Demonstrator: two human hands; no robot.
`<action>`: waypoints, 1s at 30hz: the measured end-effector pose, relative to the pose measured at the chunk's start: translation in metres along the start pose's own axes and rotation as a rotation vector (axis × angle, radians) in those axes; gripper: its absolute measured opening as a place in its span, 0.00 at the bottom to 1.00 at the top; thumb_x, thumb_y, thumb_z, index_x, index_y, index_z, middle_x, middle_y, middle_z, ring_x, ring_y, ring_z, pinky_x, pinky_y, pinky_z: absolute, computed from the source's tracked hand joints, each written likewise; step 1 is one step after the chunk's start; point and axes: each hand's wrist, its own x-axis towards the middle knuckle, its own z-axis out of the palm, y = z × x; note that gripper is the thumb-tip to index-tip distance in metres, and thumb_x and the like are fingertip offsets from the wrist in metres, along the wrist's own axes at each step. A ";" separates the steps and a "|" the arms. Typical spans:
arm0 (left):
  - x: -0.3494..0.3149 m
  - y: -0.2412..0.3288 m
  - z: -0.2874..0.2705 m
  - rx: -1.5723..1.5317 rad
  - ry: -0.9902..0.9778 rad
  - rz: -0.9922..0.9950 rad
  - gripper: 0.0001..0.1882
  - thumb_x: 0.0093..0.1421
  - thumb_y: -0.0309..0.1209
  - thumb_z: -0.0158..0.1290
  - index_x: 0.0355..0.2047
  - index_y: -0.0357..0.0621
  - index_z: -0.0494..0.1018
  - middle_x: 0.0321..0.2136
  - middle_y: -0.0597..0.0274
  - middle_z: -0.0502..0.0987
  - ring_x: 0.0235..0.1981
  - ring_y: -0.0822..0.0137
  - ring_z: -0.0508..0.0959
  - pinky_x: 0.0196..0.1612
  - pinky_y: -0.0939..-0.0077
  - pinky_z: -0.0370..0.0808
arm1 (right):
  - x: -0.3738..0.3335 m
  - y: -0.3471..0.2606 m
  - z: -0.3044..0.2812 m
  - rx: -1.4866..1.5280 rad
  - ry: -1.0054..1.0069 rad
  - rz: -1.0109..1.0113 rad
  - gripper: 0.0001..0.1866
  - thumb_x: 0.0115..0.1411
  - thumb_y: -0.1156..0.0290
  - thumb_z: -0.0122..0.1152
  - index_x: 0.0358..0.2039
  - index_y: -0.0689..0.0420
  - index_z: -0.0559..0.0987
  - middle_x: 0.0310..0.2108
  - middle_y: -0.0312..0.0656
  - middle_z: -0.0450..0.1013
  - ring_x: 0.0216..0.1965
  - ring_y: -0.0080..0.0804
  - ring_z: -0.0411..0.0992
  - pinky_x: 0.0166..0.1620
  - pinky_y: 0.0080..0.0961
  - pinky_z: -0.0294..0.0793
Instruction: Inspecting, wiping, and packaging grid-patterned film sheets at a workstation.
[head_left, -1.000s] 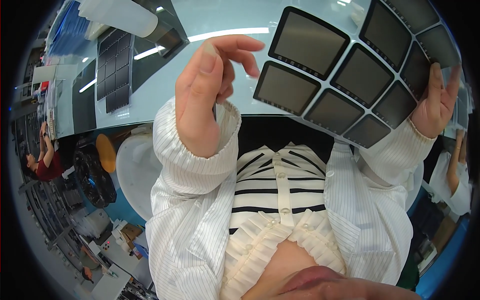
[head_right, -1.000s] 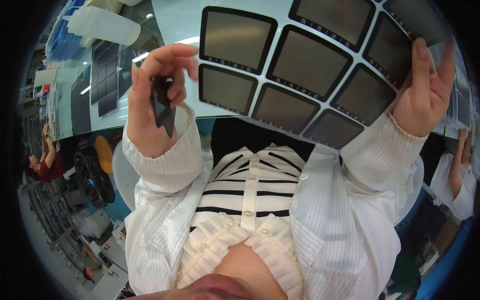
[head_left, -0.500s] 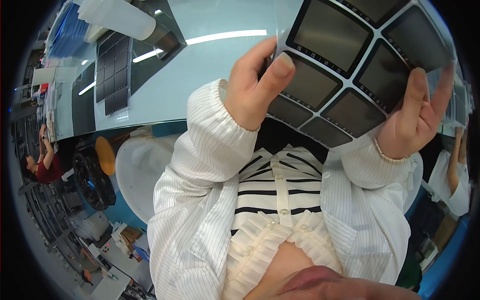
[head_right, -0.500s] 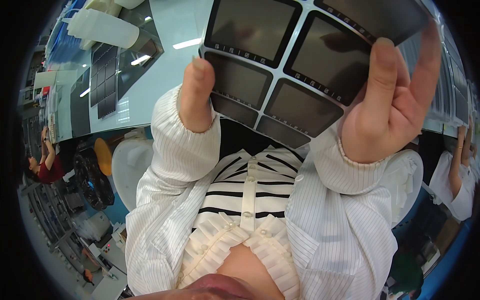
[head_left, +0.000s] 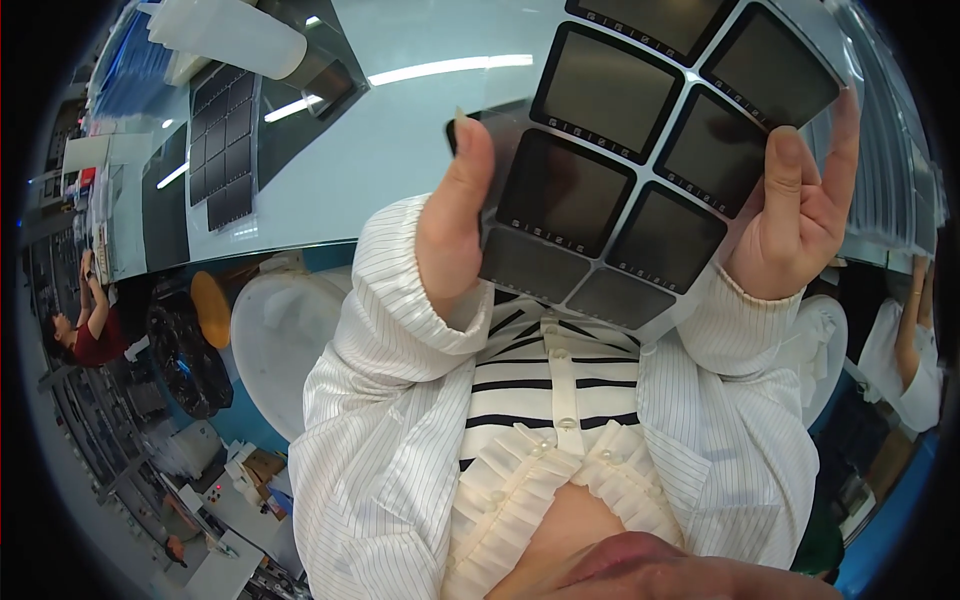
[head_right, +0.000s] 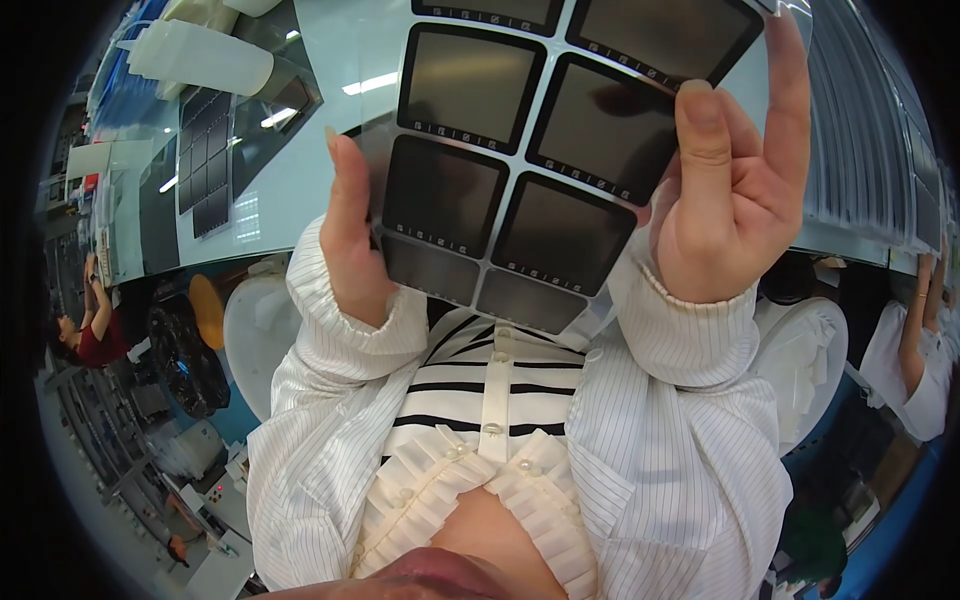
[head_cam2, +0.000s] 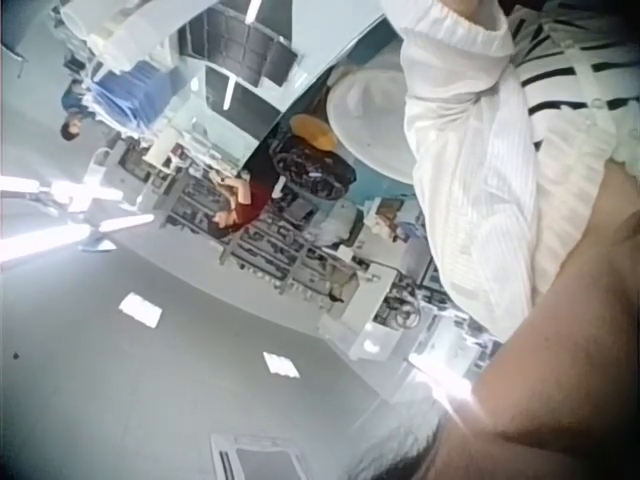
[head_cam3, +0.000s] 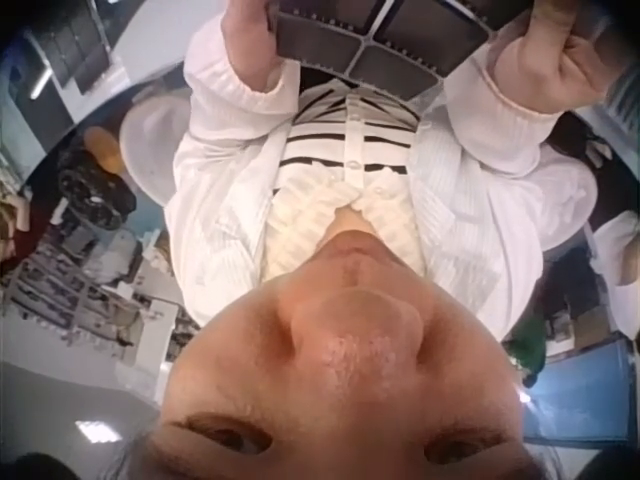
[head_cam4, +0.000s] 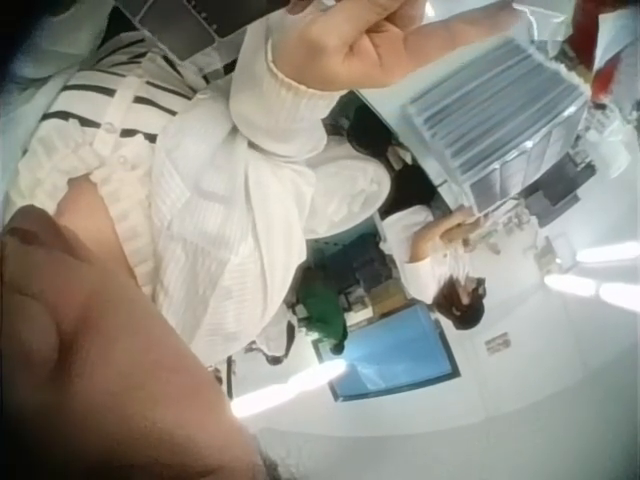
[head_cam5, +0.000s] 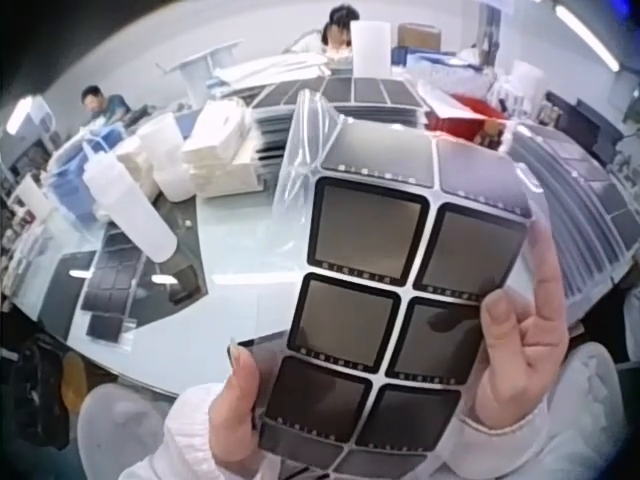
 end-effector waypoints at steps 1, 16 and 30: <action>0.000 0.000 -0.005 -0.068 0.019 0.029 0.34 0.64 0.58 0.28 0.47 0.40 0.68 0.38 0.62 0.75 0.39 0.71 0.75 0.44 0.80 0.71 | 0.000 0.001 0.000 0.004 -0.003 -0.028 0.26 0.61 0.78 0.50 0.60 0.62 0.58 0.44 0.51 0.73 0.42 0.31 0.75 0.49 0.22 0.72; -0.005 0.041 -0.055 0.586 0.404 0.312 0.21 0.63 0.41 0.35 0.44 0.39 0.71 0.31 0.61 0.75 0.26 0.78 0.67 0.27 0.87 0.62 | 0.023 -0.024 -0.022 -0.241 0.307 0.051 0.24 0.58 0.68 0.59 0.54 0.58 0.69 0.34 0.43 0.77 0.32 0.29 0.77 0.37 0.19 0.74; 0.013 0.027 -0.054 0.011 0.324 0.158 0.21 0.56 0.32 0.41 0.47 0.35 0.69 0.35 0.52 0.74 0.24 0.73 0.66 0.24 0.82 0.61 | 0.024 -0.006 -0.020 -0.212 0.451 -0.075 0.08 0.54 0.72 0.63 0.34 0.60 0.81 0.45 0.42 0.75 0.30 0.29 0.76 0.35 0.20 0.73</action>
